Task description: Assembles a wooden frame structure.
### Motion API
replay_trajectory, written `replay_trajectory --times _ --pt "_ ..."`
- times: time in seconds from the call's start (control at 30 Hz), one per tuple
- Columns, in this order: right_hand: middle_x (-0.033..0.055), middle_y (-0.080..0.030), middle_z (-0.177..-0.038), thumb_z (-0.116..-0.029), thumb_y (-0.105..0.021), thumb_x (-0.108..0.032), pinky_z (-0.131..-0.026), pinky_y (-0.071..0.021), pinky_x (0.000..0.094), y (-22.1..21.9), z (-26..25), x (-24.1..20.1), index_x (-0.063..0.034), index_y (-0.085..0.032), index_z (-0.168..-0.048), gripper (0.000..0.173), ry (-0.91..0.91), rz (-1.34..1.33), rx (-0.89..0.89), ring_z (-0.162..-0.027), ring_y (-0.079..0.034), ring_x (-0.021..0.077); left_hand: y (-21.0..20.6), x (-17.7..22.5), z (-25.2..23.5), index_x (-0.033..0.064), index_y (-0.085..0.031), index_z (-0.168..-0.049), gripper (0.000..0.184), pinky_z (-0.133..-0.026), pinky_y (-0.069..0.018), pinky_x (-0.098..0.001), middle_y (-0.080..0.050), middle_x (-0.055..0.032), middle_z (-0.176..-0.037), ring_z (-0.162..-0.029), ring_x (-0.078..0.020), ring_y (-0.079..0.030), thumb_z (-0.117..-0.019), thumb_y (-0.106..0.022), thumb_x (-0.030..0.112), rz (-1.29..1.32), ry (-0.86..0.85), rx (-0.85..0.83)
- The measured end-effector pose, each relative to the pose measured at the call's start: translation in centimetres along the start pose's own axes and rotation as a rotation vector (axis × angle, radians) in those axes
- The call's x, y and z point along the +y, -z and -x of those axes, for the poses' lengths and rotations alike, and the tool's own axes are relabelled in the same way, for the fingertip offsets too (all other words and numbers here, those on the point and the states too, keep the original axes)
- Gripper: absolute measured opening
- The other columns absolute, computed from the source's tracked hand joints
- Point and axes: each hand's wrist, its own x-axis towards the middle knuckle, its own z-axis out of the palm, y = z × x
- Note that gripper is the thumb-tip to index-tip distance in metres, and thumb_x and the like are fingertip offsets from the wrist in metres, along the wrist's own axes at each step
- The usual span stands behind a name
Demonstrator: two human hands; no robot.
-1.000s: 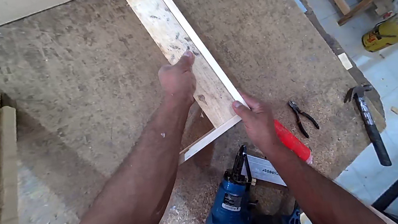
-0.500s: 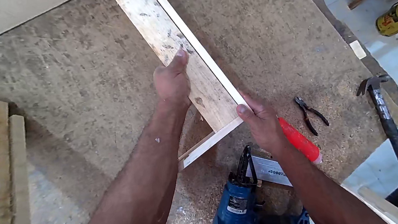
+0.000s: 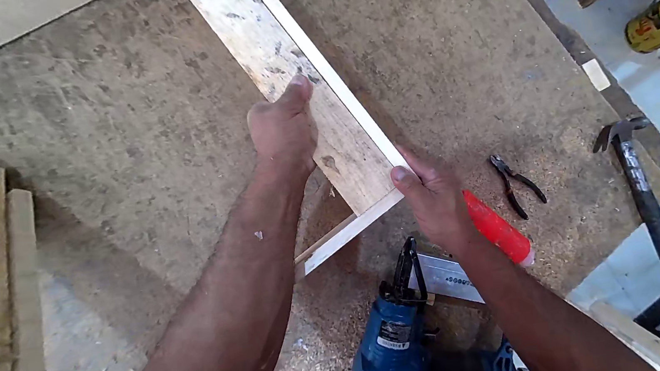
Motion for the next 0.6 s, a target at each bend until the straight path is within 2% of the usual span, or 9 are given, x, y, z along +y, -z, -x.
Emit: replay_trajectory --times 0.1,0.2,0.33,0.43,0.5,0.53,0.6 --pt "0.0046 -0.074 -0.121 -0.1023 -0.060 -0.028 -0.096 -0.0587 0.0362 -0.2 -0.2 0.2 -0.0119 -0.061 -0.144 0.045 0.009 -0.055 0.006 -0.108 -0.070 0.0099 0.2 -0.4 0.0 0.0051 -0.062 -0.114 0.030 -0.075 -0.0657 -0.0388 -0.075 -0.0061 -0.094 -0.083 -0.0176 -0.075 -0.0971 -0.072 0.028 0.023 -0.020 -0.018" --pt "0.0045 -0.074 -0.120 -0.1030 -0.059 -0.030 -0.095 -0.0587 0.0366 -0.3 -0.3 0.3 -0.0129 -0.061 -0.145 0.045 0.031 -0.046 0.003 -0.107 -0.070 0.0097 0.5 -0.6 -0.1 0.0033 -0.060 -0.119 0.030 -0.076 -0.0660 -0.0403 -0.075 -0.0087 -0.096 -0.085 -0.0196 -0.076 -0.0992 -0.069 0.024 0.102 -0.045 -0.066" --pt "0.0039 -0.076 -0.113 -0.1007 -0.062 -0.034 -0.090 -0.0601 0.0396 -0.9 -0.4 0.1 -0.0159 -0.065 -0.140 0.044 0.047 0.125 0.102 -0.102 -0.072 0.0107 0.0 -0.4 -0.1 0.0045 -0.063 -0.114 0.033 -0.076 -0.0657 -0.0400 -0.075 -0.0074 -0.094 -0.084 -0.0183 -0.076 -0.0953 -0.074 0.029 0.041 -0.034 0.006" --pt "0.0043 -0.075 -0.115 -0.1018 -0.060 -0.035 -0.090 -0.0596 0.0407 -1.2 -0.2 -0.1 -0.0170 -0.064 -0.142 0.044 0.060 0.209 0.113 -0.103 -0.072 0.0120 0.2 -0.7 -0.3 0.0035 -0.063 -0.112 0.031 -0.075 -0.0659 -0.0406 -0.075 -0.0083 -0.093 -0.083 -0.0193 -0.076 -0.0960 -0.073 0.028 0.070 -0.038 0.001" --pt "0.0050 -0.074 -0.117 -0.1000 -0.062 -0.038 -0.090 -0.0602 0.0409 -0.9 0.0 -0.2 -0.0161 -0.058 -0.146 0.051 0.072 0.197 0.056 -0.103 -0.071 0.0122 0.3 -0.6 -0.3 0.0036 -0.063 -0.112 0.032 -0.074 -0.0658 -0.0402 -0.075 -0.0079 -0.092 -0.082 -0.0188 -0.076 -0.0969 -0.072 0.030 0.064 -0.034 -0.004" --pt "0.0049 -0.074 -0.115 -0.0961 -0.067 -0.041 -0.087 -0.0621 0.0403 -0.7 0.0 -0.1 -0.0153 -0.056 -0.148 0.059 0.077 0.181 0.027 -0.100 -0.072 0.0119 0.3 -0.5 -0.3 0.0037 -0.063 -0.112 0.033 -0.074 -0.0657 -0.0403 -0.075 -0.0078 -0.093 -0.082 -0.0188 -0.076 -0.0965 -0.072 0.031 0.055 -0.029 -0.003" --pt "0.0042 -0.074 -0.115 -0.0908 -0.074 -0.042 -0.087 -0.0633 0.0406 -0.5 0.0 0.0 -0.0162 -0.055 -0.149 0.066 0.042 0.129 -0.001 -0.099 -0.073 0.0120 0.3 -0.7 -0.4 0.0041 -0.064 -0.112 0.035 -0.075 -0.0658 -0.0410 -0.075 -0.0082 -0.093 -0.083 -0.0193 -0.076 -0.0950 -0.074 0.033 0.043 -0.012 0.008"
